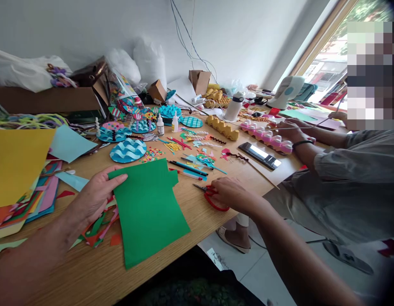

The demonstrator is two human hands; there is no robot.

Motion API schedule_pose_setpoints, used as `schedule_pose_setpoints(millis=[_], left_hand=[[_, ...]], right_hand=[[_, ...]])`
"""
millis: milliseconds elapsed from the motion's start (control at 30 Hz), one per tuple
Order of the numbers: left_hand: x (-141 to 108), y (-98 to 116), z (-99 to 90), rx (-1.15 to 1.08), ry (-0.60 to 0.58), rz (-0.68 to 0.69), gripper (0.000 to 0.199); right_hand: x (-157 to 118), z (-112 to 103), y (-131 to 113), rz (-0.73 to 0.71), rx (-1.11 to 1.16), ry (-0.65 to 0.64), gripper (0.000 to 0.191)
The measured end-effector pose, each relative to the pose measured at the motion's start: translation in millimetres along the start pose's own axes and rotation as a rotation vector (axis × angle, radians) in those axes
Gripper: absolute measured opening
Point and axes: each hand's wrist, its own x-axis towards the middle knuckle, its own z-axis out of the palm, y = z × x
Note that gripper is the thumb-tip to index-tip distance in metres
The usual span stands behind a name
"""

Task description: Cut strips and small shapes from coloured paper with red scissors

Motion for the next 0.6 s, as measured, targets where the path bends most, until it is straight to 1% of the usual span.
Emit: schedule_pose_setpoints(millis=[67, 100, 133, 167, 233, 267, 300, 367, 400, 467, 500, 533, 600], left_hand=[[-1.4, 2.0, -1.6, -0.011, 0.016, 0.025, 0.033], [-2.7, 4.2, -1.8, -0.02, 0.033, 0.039, 0.032], [-4.5, 7.3, -1.3, -0.034, 0.057, 0.06, 0.032], [-6.8, 11.3, 0.3, -0.051, 0.085, 0.09, 0.032], [-13.4, 21.5, 7.6, -0.087, 0.14, 0.181, 0.031], [-17.5, 27.3, 13.2, -0.098, 0.156, 0.236, 0.029], [-22.0, 32.9, 20.0, -0.109, 0.171, 0.297, 0.028], [-31.2, 42.6, 35.4, -0.115, 0.176, 0.418, 0.022], [-35.5, 45.8, 43.1, -0.095, 0.154, 0.468, 0.021], [-42.7, 48.5, 56.3, -0.054, 0.112, 0.594, 0.024], [-45.6, 48.1, 61.3, -0.045, 0.06, 0.653, 0.028], [-48.1, 46.8, 65.0, -0.026, -0.008, 0.706, 0.032], [-52.6, 43.4, 68.8, 0.018, -0.157, 0.775, 0.041]], right_hand=[[-4.4, -7.8, -8.5, -0.024, 0.059, 0.065, 0.018], [-7.8, -12.2, -14.6, -0.066, 0.128, 0.106, 0.016], [-11.8, -16.7, -21.8, -0.134, 0.23, 0.15, 0.016], [-16.0, -21.3, -30.1, -0.234, 0.36, 0.177, 0.015], [-23.6, -30.5, -49.1, -0.383, 0.616, 0.211, 0.017], [-26.3, -35.0, -59.1, -0.438, 0.685, 0.254, 0.022], [-27.9, -39.2, -69.0, -0.489, 0.72, 0.314, 0.031], [-27.8, -46.5, -87.4, -0.587, 0.748, 0.42, 0.048], [-26.3, -49.5, -95.3, -0.62, 0.735, 0.469, 0.054], [-21.7, -53.8, -107.5, -0.646, 0.685, 0.583, 0.06], [-19.2, -55.4, -111.5, -0.652, 0.659, 0.64, 0.06], [-16.9, -56.7, -114.1, -0.654, 0.638, 0.693, 0.058], [-12.3, -59.0, -114.7, -0.655, 0.62, 0.783, 0.046]])
